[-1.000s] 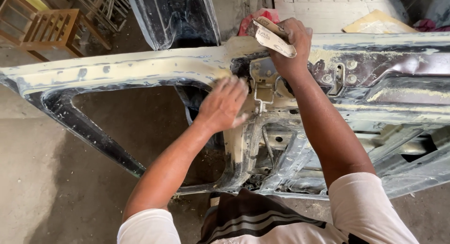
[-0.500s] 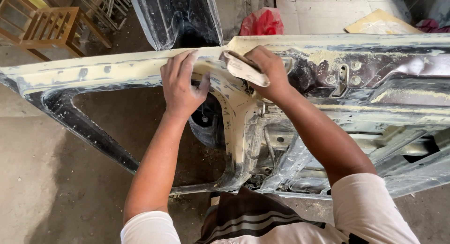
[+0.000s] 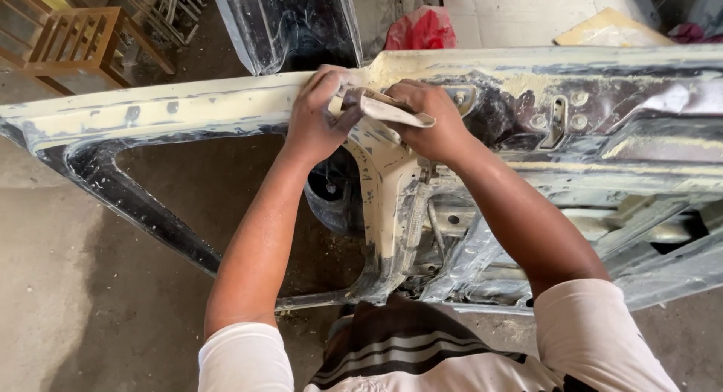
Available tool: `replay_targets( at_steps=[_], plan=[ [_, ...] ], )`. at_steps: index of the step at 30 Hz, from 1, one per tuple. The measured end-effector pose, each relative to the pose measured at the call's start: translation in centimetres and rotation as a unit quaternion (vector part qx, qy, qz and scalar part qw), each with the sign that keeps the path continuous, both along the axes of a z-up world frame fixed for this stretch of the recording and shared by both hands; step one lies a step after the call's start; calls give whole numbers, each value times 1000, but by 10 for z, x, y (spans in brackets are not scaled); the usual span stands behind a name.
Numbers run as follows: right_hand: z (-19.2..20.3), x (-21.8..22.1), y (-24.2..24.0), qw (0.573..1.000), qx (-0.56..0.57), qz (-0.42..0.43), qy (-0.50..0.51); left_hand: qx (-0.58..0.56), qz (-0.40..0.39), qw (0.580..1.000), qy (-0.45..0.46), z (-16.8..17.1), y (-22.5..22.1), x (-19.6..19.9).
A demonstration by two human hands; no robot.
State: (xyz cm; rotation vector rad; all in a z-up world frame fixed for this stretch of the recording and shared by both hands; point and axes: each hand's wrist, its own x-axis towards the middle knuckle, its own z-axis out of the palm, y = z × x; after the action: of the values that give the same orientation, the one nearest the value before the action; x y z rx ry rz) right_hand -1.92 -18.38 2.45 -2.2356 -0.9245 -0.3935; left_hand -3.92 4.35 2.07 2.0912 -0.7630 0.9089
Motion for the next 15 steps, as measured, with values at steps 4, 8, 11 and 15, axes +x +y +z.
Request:
replay_targets(
  at_steps=[4, 8, 11, 15],
  plan=[
    [-10, -8, 3, 995, 35, -8, -98, -23, -76, 983, 168, 14, 8, 4],
    [-48, -31, 29, 961, 17, -130, -243, 139, -12, 990, -12, 19, 18, 11],
    [-49, -66, 55, 959, 85, -112, -244, 216, -3, 974, -68, 10, 29, 15],
    [-85, -62, 81, 960, 179, -88, -196, 314, 24, 941, -124, 18, 40, 0]
  ],
)
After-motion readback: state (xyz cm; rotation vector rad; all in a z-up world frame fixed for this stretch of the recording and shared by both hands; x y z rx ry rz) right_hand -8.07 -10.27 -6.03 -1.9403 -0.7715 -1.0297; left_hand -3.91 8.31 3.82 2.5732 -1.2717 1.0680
